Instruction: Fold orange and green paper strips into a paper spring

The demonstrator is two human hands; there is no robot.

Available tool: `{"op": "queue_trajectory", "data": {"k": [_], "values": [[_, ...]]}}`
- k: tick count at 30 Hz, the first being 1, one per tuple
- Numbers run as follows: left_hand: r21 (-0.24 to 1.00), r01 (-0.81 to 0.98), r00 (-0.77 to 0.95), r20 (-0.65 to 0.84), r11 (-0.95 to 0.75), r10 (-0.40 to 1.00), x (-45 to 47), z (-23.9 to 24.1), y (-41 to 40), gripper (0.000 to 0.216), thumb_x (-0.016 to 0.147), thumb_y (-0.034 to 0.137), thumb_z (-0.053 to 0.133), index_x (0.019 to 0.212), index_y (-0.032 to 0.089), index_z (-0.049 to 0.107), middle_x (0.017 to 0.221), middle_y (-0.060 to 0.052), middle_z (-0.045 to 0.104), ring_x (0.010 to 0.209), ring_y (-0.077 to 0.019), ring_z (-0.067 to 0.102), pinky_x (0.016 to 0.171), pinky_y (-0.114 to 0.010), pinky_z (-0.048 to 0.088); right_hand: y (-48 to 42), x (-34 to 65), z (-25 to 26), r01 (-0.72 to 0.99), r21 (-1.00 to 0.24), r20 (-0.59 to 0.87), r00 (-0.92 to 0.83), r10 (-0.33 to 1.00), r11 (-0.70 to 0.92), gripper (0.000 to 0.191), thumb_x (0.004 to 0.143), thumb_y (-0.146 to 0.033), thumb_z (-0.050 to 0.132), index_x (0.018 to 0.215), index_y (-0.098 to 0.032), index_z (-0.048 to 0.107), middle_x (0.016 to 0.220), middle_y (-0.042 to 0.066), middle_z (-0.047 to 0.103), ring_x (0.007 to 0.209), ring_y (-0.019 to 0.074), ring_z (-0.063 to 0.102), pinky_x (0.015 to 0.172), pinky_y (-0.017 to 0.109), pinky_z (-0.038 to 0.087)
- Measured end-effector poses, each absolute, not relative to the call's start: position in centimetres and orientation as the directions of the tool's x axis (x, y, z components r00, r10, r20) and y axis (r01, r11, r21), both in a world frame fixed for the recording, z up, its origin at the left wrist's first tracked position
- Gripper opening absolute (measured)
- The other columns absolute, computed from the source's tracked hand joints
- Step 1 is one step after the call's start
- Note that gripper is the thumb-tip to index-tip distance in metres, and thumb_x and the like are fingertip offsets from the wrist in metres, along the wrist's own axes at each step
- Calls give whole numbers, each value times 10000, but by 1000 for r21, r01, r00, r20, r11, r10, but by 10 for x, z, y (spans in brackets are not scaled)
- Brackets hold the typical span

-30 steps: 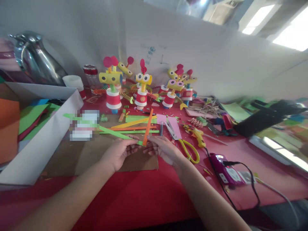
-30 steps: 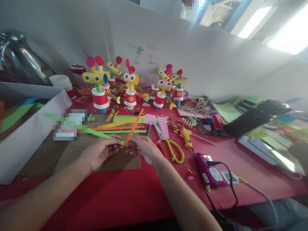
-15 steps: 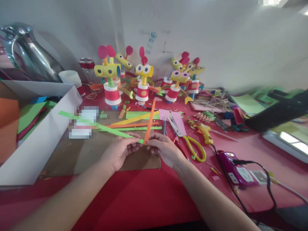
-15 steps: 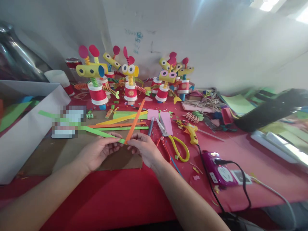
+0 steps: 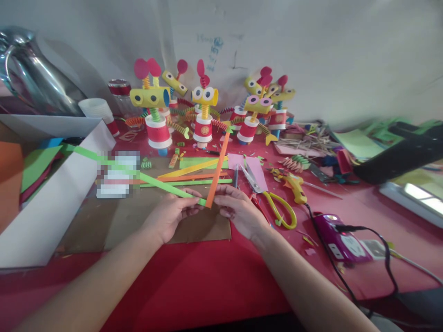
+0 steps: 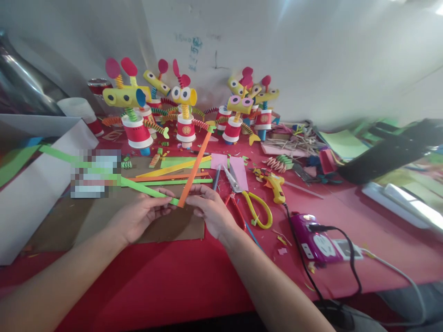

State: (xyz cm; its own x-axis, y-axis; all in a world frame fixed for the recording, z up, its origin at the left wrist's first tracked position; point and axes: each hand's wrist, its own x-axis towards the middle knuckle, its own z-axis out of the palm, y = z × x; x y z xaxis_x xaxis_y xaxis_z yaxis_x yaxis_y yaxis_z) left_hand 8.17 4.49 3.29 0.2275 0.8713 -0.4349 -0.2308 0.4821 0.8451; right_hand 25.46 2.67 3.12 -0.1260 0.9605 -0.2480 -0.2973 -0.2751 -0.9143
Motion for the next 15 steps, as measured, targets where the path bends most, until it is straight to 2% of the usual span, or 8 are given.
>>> {"op": "queue_trajectory", "data": {"k": [4,10,15], "values": [[864,-163,244,-432,476,868,81,34,44,97,694,161,722,774,154,669,688,-15,689,681,-127,653,701,-258,482,28,256,27,-260,-927,-247,-120,962,-270,230,647,-272,768,806,-184,628,758,-21,601,564,64,422,452,229,190],[871,-97,280,-441,482,853,80,37,45,58,724,165,692,778,156,674,699,-25,686,705,-141,658,711,-273,480,29,252,25,-177,-947,-250,-118,961,-268,273,628,-284,780,833,-180,633,763,0,639,562,80,484,453,223,251],[870,-111,289,-435,481,853,80,37,45,69,720,163,695,780,156,663,697,-22,676,700,-136,652,694,-264,472,26,252,27,-123,-974,-175,-132,976,-191,252,669,-301,756,863,-184,646,777,10,653,605,98,524,490,231,320]]}}
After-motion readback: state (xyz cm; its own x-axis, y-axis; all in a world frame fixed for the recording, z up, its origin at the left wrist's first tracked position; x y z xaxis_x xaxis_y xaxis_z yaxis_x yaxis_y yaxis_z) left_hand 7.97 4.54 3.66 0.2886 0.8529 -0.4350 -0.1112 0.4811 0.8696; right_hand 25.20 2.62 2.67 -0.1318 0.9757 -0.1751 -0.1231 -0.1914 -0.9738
